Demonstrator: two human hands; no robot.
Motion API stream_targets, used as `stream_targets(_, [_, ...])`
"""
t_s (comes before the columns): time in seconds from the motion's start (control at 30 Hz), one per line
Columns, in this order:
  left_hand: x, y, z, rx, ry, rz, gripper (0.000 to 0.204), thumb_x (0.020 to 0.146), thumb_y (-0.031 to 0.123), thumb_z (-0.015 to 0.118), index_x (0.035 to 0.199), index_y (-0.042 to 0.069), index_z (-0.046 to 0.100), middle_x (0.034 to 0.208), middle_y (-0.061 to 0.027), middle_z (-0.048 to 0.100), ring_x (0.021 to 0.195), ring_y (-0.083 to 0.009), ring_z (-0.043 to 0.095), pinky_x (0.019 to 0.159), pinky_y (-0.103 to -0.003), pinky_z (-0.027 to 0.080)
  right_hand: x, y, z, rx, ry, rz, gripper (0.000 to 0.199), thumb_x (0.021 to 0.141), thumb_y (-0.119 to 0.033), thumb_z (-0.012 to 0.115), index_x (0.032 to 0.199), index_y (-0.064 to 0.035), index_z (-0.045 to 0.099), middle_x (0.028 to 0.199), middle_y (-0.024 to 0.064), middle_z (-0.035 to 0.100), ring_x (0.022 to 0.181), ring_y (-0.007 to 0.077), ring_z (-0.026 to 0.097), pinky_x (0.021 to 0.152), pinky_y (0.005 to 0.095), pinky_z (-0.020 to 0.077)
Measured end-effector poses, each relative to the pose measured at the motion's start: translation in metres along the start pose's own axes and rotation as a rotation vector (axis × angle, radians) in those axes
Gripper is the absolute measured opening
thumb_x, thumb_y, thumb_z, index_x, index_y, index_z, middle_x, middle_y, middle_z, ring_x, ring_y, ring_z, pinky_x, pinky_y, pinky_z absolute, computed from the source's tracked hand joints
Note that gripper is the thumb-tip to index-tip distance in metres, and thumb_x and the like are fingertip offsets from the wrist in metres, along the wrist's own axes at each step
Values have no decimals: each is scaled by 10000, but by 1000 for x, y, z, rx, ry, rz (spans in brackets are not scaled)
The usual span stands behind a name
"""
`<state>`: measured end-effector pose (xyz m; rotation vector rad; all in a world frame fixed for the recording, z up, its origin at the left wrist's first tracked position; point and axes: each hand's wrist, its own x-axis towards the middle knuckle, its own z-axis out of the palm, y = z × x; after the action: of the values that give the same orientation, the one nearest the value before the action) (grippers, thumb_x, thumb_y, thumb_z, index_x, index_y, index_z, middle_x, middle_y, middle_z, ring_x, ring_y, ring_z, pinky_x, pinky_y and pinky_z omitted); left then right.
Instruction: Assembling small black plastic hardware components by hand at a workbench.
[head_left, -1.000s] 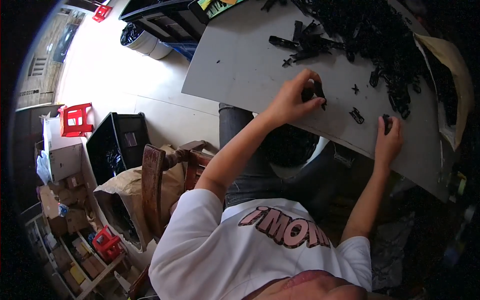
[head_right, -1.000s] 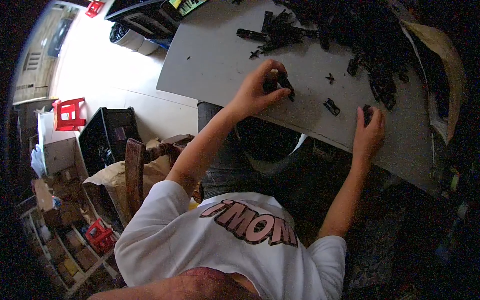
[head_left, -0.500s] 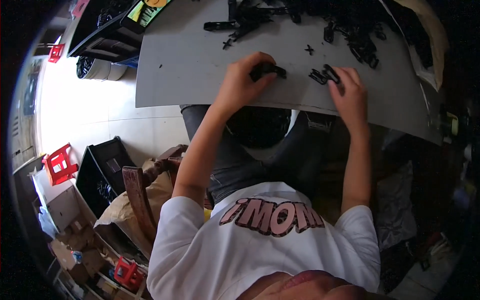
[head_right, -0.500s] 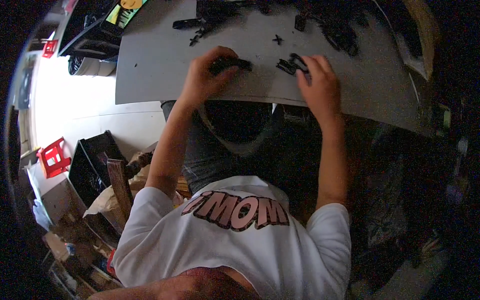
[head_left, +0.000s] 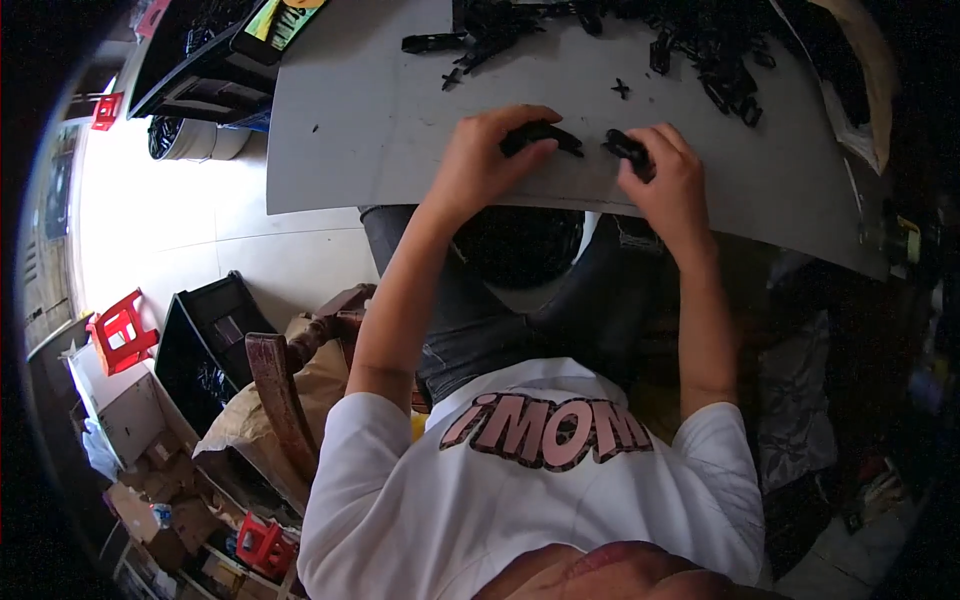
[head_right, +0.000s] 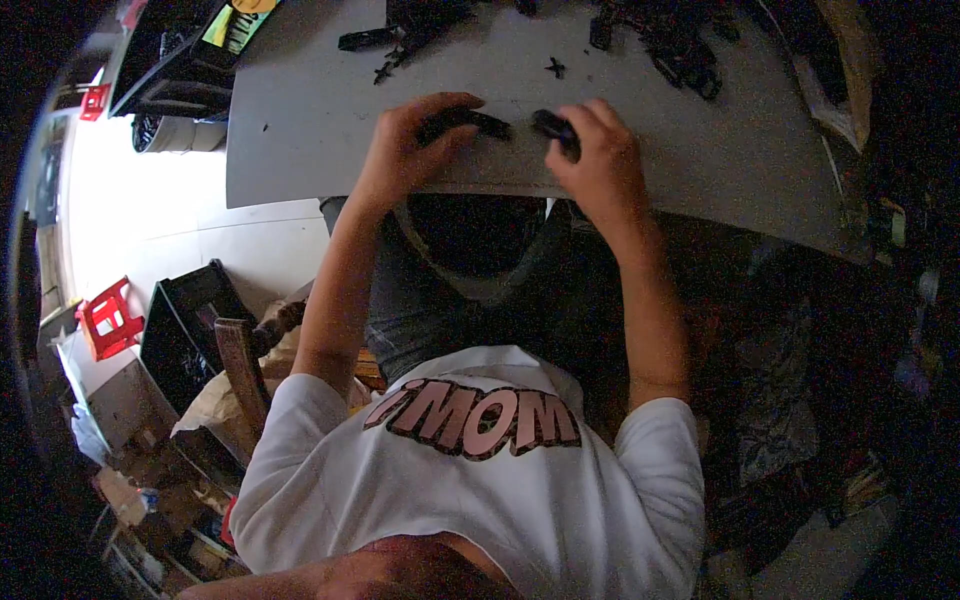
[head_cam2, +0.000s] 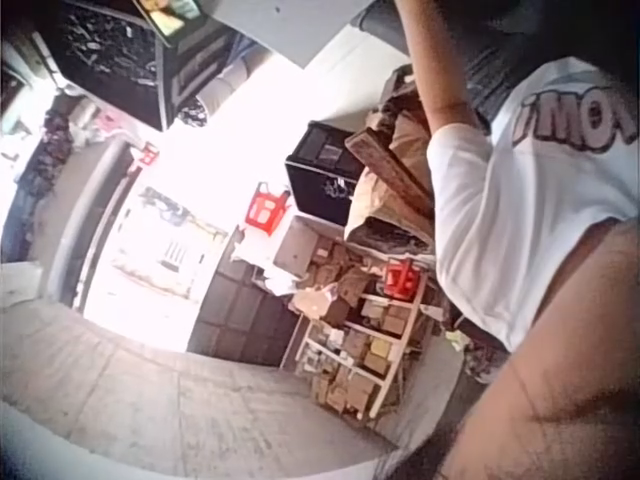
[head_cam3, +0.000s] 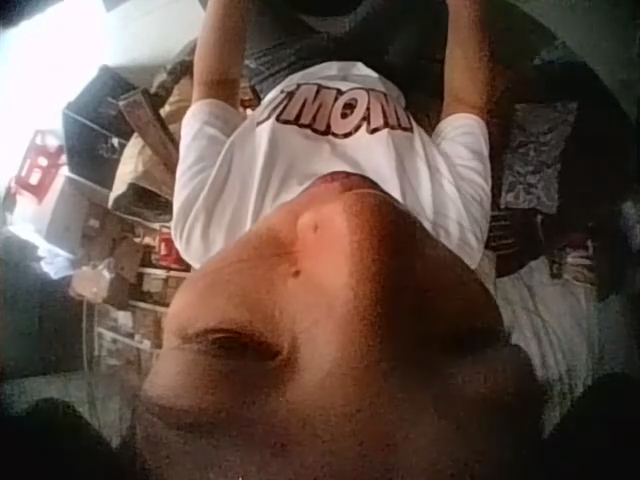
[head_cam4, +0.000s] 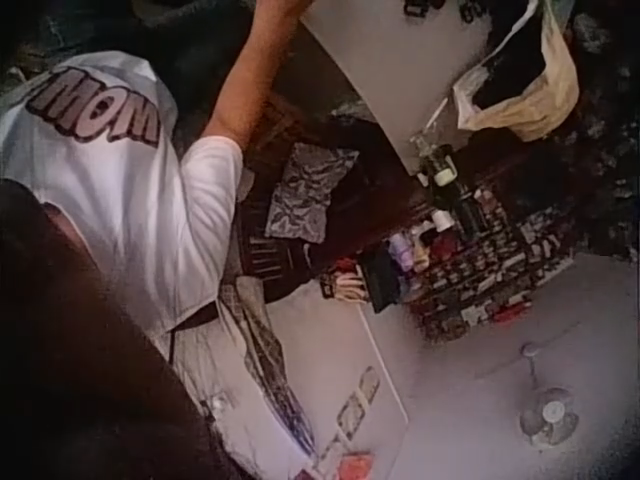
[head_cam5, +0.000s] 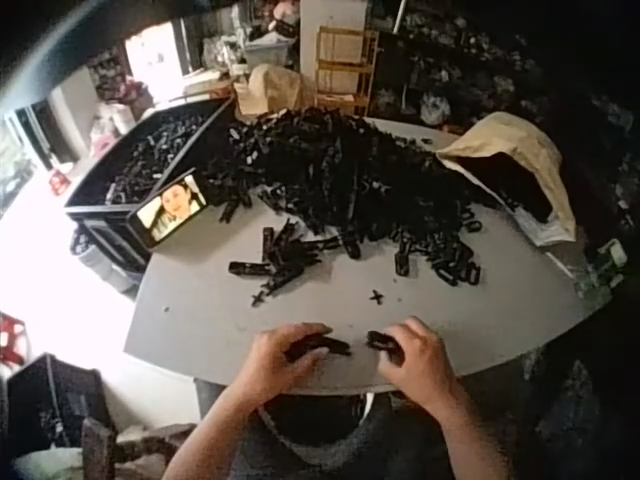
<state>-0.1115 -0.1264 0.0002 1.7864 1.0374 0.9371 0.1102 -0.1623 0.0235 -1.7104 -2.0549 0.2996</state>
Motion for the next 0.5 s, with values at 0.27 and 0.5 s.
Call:
stream_targets(0.27, [0,-3,-3,-26,-121,15,321,815,81,636,1134,56,609,1032,-121,661,929,-194,633,810,-317,483,12,-30,5,157,-65,-155,279,715,10,634,991,8,591,940,113,569,813,257,601,704,344,487])
stream_targets(0.5, [-2,4,4,159,-91,113,333,831,112,610,1159,64,578,1031,-165,642,948,-309,634,785,-369,487,9,-38,12,67,5,-293,317,721,15,641,1034,14,593,971,121,557,880,297,594,750,352,486])
